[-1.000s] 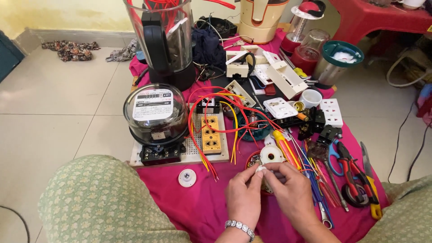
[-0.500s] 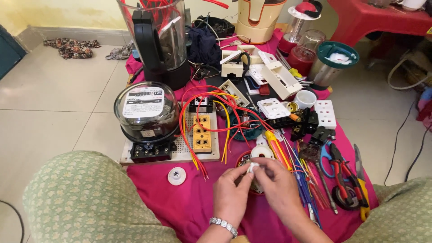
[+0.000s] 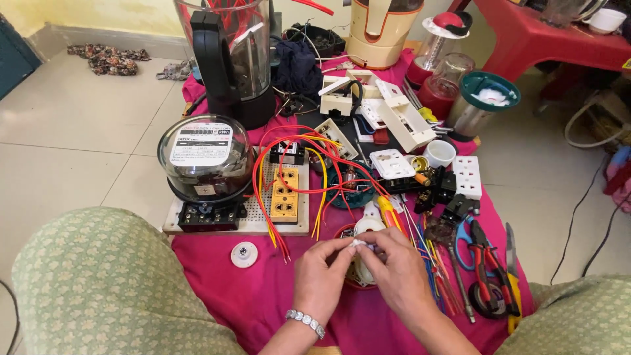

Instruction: The person assembles small internal components into a plastic electrical housing on a floor-based workspace.

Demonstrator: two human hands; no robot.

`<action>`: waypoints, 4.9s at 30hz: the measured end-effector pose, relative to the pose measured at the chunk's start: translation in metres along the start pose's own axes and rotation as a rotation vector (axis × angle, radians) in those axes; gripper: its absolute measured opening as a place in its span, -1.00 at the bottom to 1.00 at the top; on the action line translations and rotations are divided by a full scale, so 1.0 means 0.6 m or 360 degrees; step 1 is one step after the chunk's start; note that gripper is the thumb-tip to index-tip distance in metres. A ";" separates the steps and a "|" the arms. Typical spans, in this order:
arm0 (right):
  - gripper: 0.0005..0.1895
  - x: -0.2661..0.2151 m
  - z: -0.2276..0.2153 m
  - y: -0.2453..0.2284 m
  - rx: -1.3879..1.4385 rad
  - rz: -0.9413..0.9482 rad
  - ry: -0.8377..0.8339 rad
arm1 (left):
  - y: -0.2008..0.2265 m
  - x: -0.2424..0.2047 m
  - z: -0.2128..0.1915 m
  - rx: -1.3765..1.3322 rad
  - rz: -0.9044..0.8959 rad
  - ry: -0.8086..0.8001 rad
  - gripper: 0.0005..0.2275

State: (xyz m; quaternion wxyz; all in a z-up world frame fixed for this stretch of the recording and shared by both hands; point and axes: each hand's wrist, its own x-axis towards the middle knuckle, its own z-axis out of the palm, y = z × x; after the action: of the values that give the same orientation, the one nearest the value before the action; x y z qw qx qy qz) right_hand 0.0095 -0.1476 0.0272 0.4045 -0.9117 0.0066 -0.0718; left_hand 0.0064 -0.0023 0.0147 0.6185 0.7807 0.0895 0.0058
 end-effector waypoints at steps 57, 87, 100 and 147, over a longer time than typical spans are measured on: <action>-0.78 0.002 0.010 -0.022 0.0083 0.0194 0.0060 | -0.006 0.007 0.006 -0.0508 -0.0477 -0.0322 -0.75; -0.74 -0.016 0.040 -0.021 0.0083 0.0003 0.0094 | -0.025 -0.019 0.002 -0.0509 -0.0543 -0.0214 -0.80; -0.73 -0.019 0.037 -0.009 0.0162 0.0044 0.0085 | -0.023 -0.001 0.000 -0.0604 -0.0480 -0.0192 -0.75; -0.69 -0.009 0.009 0.015 0.0375 0.0327 0.0028 | -0.033 0.002 0.012 -0.1391 -0.0773 -0.0382 -0.76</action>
State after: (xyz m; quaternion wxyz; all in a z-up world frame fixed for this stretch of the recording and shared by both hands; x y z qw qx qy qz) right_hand 0.0053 -0.1493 0.0165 0.5137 -0.8518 0.0950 -0.0382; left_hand 0.0060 -0.0049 -0.0065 0.8764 0.4012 0.1858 -0.1909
